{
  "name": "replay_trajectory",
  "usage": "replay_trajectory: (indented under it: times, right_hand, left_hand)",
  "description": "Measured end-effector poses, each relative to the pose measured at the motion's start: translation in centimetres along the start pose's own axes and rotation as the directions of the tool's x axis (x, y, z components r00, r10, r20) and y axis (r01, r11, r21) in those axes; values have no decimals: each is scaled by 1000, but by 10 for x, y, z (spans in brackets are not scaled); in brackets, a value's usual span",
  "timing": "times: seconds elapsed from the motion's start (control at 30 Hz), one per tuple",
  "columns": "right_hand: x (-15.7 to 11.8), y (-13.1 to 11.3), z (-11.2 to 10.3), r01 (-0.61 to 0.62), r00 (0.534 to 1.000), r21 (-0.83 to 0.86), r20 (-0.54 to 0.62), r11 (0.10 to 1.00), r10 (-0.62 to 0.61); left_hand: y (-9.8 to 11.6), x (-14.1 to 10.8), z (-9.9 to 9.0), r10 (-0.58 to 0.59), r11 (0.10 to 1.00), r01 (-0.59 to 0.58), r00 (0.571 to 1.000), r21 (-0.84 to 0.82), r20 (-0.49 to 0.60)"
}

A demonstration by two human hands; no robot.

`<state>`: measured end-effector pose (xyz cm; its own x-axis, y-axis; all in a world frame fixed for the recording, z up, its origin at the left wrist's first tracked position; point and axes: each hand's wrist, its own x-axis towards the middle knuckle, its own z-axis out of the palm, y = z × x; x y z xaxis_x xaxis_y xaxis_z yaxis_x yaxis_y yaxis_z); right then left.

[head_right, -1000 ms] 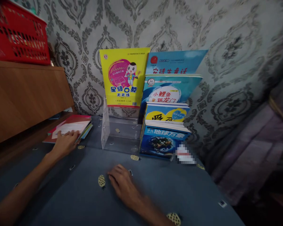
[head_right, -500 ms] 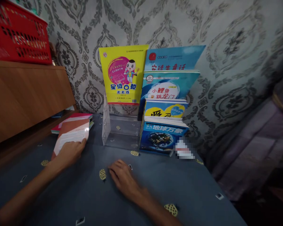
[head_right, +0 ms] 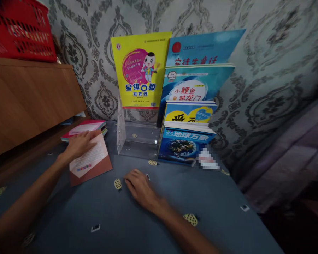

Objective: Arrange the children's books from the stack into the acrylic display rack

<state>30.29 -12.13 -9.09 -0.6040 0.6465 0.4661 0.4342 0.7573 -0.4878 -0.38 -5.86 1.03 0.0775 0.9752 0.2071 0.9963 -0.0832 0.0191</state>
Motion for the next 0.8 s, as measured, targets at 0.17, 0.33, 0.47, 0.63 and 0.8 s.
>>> replay_trajectory:
  times: [0.17,0.33,0.47,0.63,0.8]
  right_hand:
    - [0,1,2,32,999,7,-18,999,-32]
    - [0,-1,1,8,1000,1,-6,1000,-8]
    - [0,-3,-1,8,1000,-12,-16,1000,-8]
    - [-1,-4,-1,-20,999,-12,-46,1000,19]
    - [-2,-2,-2,-9,992,-1,-124,1000,9]
  left_hand:
    - [-23,2,2,-118,981,114,993,157,12]
    - [-11,-15,-1,-125,940,120,992,320,-4]
    - [0,-30,-5,-115,916,100,993,388,16]
    - [11,-53,4,-134,943,69,974,326,181]
    - [21,-72,16,-181,951,91,939,296,292]
